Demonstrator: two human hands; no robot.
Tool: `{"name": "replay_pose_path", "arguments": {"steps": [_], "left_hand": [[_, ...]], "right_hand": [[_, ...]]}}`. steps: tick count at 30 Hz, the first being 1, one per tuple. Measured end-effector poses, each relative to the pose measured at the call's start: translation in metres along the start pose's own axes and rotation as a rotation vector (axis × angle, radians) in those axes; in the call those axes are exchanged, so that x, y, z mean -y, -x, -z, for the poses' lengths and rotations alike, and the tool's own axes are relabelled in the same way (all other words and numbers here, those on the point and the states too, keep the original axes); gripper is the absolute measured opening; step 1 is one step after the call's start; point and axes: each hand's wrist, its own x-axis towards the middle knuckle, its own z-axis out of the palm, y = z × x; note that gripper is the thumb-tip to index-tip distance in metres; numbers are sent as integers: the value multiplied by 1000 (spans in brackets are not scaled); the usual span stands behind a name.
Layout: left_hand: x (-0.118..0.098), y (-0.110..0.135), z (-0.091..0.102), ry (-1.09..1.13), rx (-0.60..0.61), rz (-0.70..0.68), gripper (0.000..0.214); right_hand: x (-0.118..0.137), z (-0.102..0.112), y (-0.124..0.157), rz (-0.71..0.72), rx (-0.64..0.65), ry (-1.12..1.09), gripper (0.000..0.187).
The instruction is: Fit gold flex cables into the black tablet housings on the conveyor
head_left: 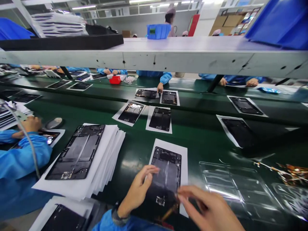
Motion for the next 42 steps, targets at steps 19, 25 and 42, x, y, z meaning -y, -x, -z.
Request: {"name": "replay_pose_path", "arguments": {"steps": [19,25,42], "left_hand": [[26,-70,2,-818,100,-149,34],[25,-70,4,-1000,68,-280,22],[26,-73,10,-917,60,-515,27]], "right_hand": [[-97,-87,-202,-350,156,96,9],[-108,-80,-224,-432,238,152,13],[-88,-63,-230,-529,337,399,33]]}}
